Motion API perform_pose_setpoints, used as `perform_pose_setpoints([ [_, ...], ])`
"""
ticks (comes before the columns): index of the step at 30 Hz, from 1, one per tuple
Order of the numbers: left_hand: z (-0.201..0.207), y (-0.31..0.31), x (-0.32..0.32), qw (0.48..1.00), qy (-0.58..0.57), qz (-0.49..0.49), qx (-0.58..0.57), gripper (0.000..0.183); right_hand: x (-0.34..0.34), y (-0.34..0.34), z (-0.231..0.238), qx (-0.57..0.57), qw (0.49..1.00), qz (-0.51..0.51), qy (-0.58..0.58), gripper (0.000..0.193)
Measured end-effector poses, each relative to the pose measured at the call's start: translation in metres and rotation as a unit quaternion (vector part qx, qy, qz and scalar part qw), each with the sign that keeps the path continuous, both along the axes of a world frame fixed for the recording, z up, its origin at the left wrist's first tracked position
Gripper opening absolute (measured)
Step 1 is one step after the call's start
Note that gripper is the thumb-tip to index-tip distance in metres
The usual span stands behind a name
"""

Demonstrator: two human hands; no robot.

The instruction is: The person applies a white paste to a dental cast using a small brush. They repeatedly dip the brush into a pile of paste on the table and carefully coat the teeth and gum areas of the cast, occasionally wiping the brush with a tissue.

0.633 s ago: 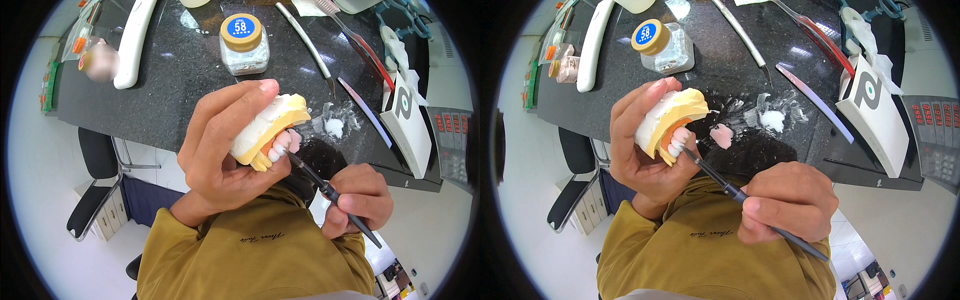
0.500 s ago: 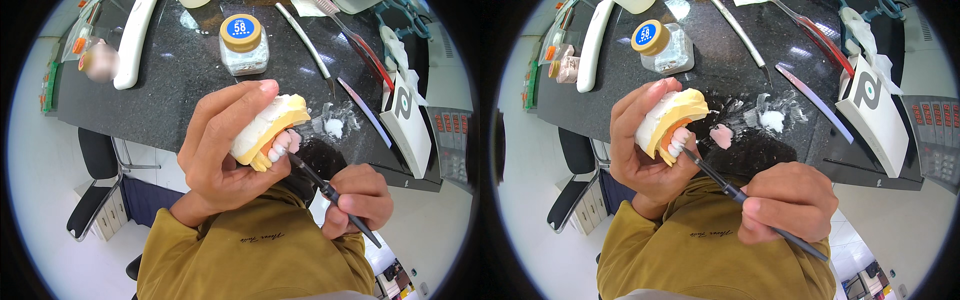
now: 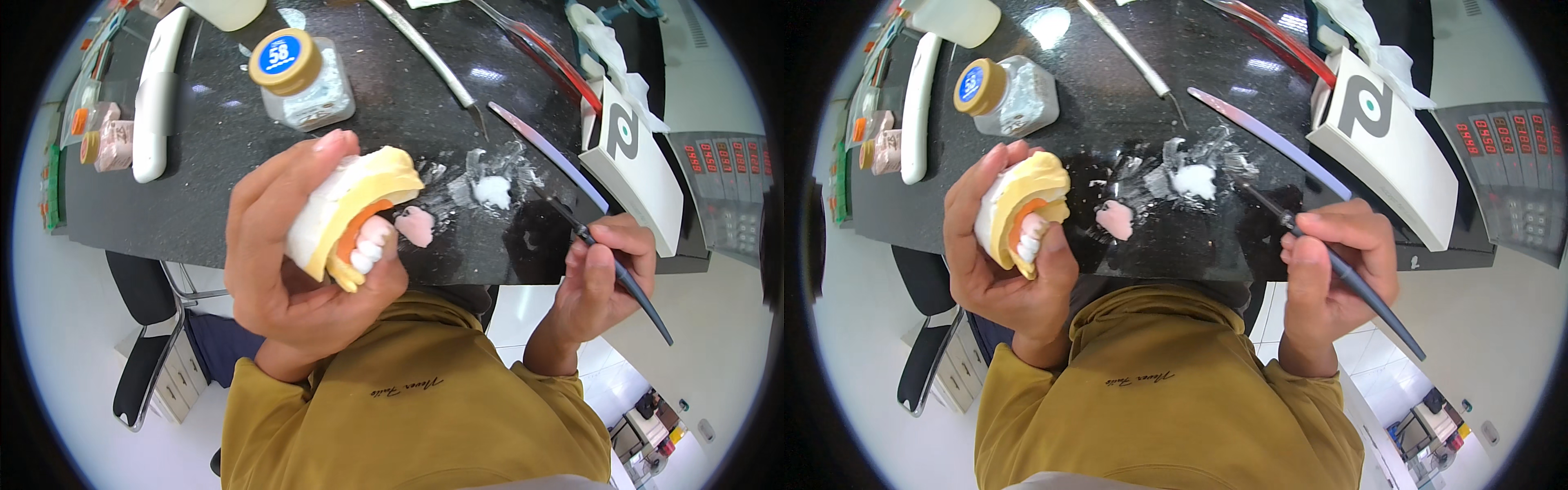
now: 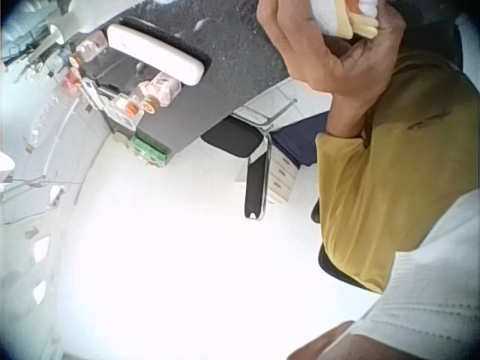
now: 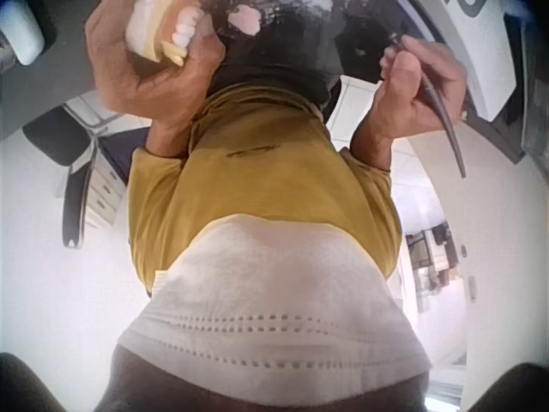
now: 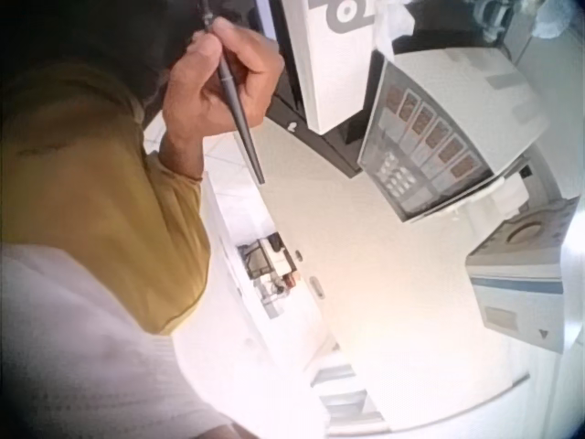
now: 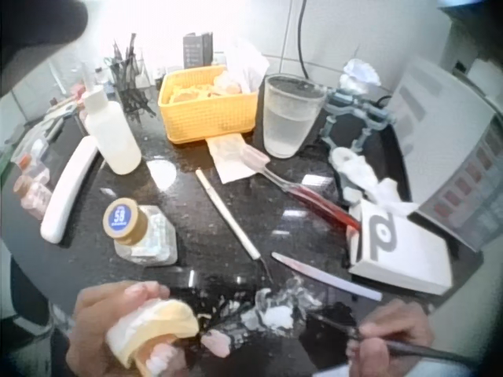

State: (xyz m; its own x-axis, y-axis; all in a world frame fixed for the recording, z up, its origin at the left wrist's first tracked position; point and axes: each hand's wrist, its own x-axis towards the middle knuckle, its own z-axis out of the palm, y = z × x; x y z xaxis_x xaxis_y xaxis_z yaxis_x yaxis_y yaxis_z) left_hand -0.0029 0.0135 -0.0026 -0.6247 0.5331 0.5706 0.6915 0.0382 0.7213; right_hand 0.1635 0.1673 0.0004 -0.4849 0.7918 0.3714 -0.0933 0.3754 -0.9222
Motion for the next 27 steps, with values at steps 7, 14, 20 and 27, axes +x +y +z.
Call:
perform_pose_setpoints([
  [7, -0.0016, 0.0010, 0.0035, 1.000, -0.013, 0.019, 0.002, 0.051, 0.0002, -0.0007, -0.0063, -0.009, 0.999, 0.013, -0.034, 0.012],
  [14, -0.0027, 0.0024, 0.0050, 0.999, -0.016, 0.033, 0.005, 0.051, 0.0004, -0.0016, -0.0069, 0.003, 0.999, 0.009, -0.037, 0.012],
  [20, -0.0016, 0.0030, 0.0072, 0.998, -0.024, 0.049, 0.004, 0.053, 0.0006, -0.0002, -0.0059, 0.000, 0.999, 0.004, -0.042, 0.012],
  [27, -0.0021, 0.0030, 0.0047, 0.999, -0.005, 0.039, -0.001, 0.053, 0.0017, 0.0010, -0.0057, -0.004, 0.999, 0.005, -0.051, 0.012],
])
